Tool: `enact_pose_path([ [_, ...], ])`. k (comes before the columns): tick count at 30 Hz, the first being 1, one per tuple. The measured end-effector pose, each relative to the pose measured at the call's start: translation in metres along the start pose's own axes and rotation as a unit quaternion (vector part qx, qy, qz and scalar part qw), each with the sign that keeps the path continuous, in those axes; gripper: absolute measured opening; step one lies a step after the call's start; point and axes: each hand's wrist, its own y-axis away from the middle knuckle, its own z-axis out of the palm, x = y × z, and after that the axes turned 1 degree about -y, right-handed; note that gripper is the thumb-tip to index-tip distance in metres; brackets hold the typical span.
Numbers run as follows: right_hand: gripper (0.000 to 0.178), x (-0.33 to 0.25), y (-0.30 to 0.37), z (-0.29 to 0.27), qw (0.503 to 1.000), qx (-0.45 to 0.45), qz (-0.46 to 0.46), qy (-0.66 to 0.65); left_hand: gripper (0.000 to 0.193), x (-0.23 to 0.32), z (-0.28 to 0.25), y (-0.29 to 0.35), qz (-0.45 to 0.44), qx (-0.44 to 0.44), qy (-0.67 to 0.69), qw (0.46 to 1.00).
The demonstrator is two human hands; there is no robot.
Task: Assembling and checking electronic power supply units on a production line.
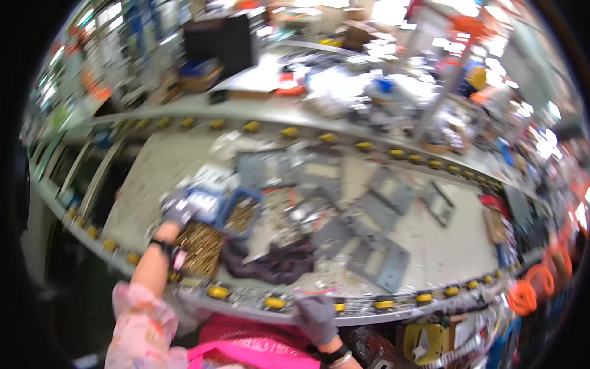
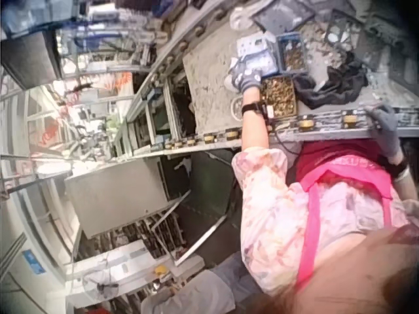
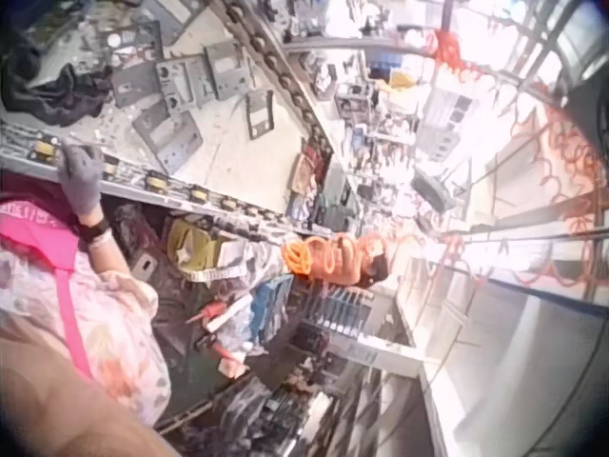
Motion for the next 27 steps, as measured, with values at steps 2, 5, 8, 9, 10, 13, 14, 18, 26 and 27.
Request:
enact_pose_path([
  [2, 0.022, 0.003, -0.003, 0.008, 1.0, -0.012, -0.024, -0.015, 0.041, -0.011, 0.013, 0.006, 0.055, 0.022, -0.027, 0.998],
  [5, 0.021, 0.006, 0.009, 0.011, 1.0, -0.017, -0.005, -0.018, 0.042, -0.003, 0.027, 0.002, 0.046, -0.08, -0.139, 0.986],
  [8, 0.02, 0.008, 0.018, 0.015, 1.0, 0.002, -0.014, -0.013, 0.027, -0.024, 0.041, -0.003, 0.052, -0.02, -0.103, 0.993],
  [9, 0.02, 0.007, 0.019, 0.016, 1.0, 0.015, -0.005, -0.004, 0.029, -0.026, 0.039, -0.005, 0.044, -0.04, -0.115, 0.992],
  [10, 0.021, 0.008, 0.019, 0.017, 1.0, 0.011, -0.011, -0.002, 0.032, -0.022, 0.036, -0.005, 0.02, -0.045, -0.121, 0.991],
  [13, 0.021, 0.008, 0.018, 0.013, 0.999, 0.02, -0.027, 0.004, 0.035, -0.006, 0.03, 0.003, 0.054, 0.01, -0.114, 0.992],
  [14, 0.021, 0.008, 0.018, 0.012, 0.999, 0.02, -0.028, -0.001, 0.037, 0.001, 0.026, 0.009, 0.101, 0.073, -0.099, 0.987],
  [18, 0.021, 0.011, 0.018, 0.015, 0.999, 0.029, -0.038, -0.012, 0.038, 0.05, -0.012, 0.058, 0.27, -0.029, 0.02, 0.962],
  [26, 0.021, 0.016, 0.008, -0.005, 0.951, 0.097, 0.076, -0.283, 0.042, 0.143, -0.034, 0.177, 0.484, -0.243, 0.132, 0.83],
  [27, 0.025, 0.022, 0.006, -0.017, 0.934, 0.103, 0.113, -0.323, 0.043, 0.151, -0.033, 0.187, 0.471, -0.25, 0.136, 0.835],
])
